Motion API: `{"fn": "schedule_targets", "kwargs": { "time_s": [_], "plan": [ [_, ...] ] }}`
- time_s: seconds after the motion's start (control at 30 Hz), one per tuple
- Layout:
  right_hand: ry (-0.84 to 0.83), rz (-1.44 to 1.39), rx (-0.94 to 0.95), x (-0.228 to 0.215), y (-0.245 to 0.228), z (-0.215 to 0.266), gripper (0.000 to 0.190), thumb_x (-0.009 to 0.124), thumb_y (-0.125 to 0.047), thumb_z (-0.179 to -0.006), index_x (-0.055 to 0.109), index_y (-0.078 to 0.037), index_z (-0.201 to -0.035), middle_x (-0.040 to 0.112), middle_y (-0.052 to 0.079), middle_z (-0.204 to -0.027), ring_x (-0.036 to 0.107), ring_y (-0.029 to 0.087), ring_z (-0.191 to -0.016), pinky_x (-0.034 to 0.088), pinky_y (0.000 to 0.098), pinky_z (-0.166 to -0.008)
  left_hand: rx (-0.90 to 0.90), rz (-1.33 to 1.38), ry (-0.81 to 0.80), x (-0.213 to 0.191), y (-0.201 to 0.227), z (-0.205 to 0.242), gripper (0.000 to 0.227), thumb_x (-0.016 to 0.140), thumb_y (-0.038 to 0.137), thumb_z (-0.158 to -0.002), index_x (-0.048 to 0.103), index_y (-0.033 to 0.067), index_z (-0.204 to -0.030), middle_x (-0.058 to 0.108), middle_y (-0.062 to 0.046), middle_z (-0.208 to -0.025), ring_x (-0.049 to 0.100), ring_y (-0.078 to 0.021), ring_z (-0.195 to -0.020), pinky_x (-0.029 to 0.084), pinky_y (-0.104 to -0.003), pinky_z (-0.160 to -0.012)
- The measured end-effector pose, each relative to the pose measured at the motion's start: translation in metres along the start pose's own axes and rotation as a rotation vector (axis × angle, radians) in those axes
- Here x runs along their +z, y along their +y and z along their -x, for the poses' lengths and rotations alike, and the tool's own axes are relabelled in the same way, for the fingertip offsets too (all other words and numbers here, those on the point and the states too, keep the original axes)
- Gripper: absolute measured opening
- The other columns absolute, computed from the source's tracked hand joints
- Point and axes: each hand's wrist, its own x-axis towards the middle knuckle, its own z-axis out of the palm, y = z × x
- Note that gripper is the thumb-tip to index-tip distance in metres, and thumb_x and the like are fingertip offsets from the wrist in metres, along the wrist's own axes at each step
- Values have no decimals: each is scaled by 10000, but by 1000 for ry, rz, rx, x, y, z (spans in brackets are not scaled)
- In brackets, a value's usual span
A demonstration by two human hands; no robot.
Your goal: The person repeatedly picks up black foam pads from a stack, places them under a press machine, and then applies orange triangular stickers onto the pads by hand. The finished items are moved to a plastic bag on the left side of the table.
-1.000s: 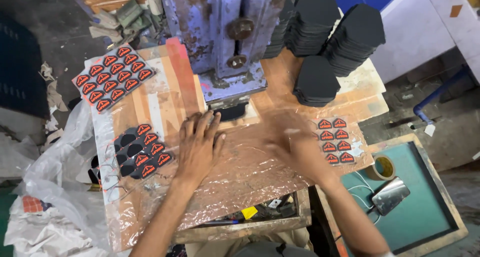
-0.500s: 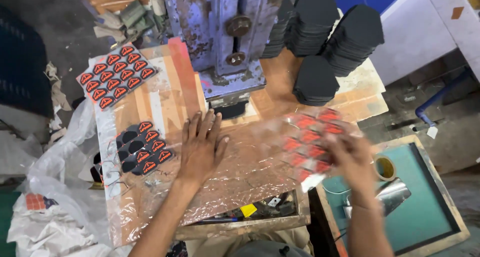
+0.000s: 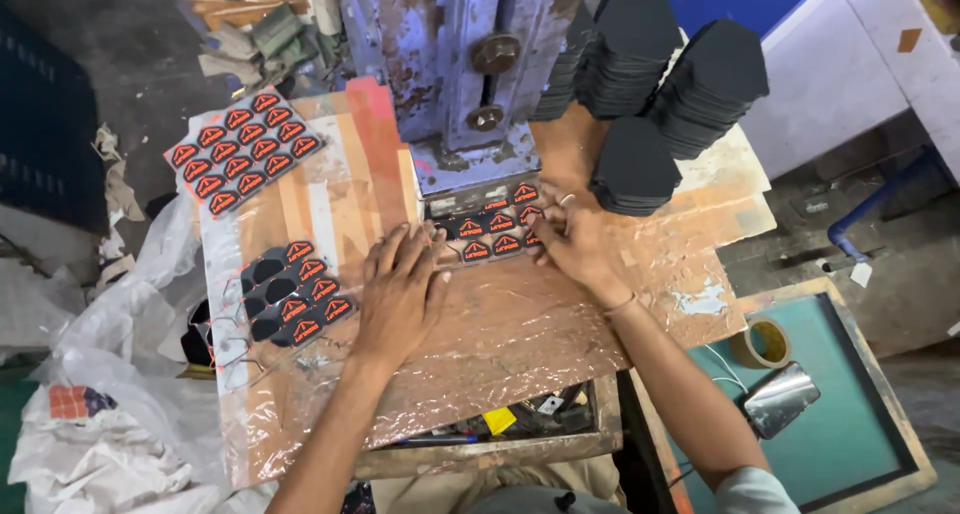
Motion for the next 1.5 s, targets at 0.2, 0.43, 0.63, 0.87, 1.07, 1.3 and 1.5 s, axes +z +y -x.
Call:
{"fn": "schedule_targets", "kwargs": {
  "time_s": [0.2, 0.43, 0.63, 0.87, 1.07, 1.3, 1.5],
  "plan": [
    [13, 82, -2, 2, -12, 3, 511, 622, -61, -1000, 477, 0, -1485, 732, 27, -877, 681, 85, -611, 546, 224, -477, -23, -14, -32, -2, 3, 0, 518, 546, 306, -1010, 537, 84, -1478, 516, -121, -1539, 377, -348, -1463, 268, -572, -1192],
    [-25, 66, -40, 0, -6, 5, 547, 613, -71, -1018, 437, 0, -1531, 680, 31, -808, 680, 84, -617, 545, 221, -479, -35, -10, -58, -4, 5, -1, 499, 538, 307, -1021, 548, 99, -1475, 503, -127, -1545, 370, -356, -1460, 263, -576, -1195],
    [-12, 61, 32, 3, -18, 5, 578, 626, -77, -1000, 414, -7, -1533, 683, 28, -848, 676, 82, -607, 538, 219, -462, -22, -10, -47, -5, 5, -1, 490, 551, 296, -1008, 572, 114, -1463, 502, -117, -1548, 374, -363, -1453, 260, -576, -1193],
    [-26, 55, 27, 2, -18, 3, 565, 623, -80, -1002, 433, -25, -1532, 709, 20, -888, 663, 70, -611, 540, 218, -468, -21, 4, -38, -6, 6, -2, 489, 562, 276, -996, 577, 83, -1446, 500, -129, -1550, 378, -367, -1454, 265, -573, -1200],
    [-27, 113, 38, 2, -29, 7, 558, 627, -81, -1000, 444, -44, -1526, 710, 30, -849, 666, 71, -612, 546, 227, -485, -10, 9, -21, -9, 7, -2, 483, 566, 285, -999, 584, 75, -1433, 520, -149, -1524, 392, -372, -1444, 275, -563, -1195],
    [-20, 102, -26, -24, -24, 58, 558, 648, -43, -959, 468, -11, -1486, 667, 17, -804, 623, 59, -612, 511, 211, -518, -69, -53, 102, -81, -25, 14, 568, 696, 312, -942, 568, 55, -1432, 583, -246, -1389, 531, -454, -1304, 385, -580, -1099],
    [137, 149, -26, -27, -15, 92, 366, 673, -37, -955, 640, 20, -1315, 687, 18, -796, 616, 58, -626, 492, 208, -545, -559, 830, 379, -109, -105, 81, 571, 695, 262, -1004, 489, 64, -1498, 588, -171, -1462, 554, -307, -1377, 427, -405, -1156]
  ]
}}
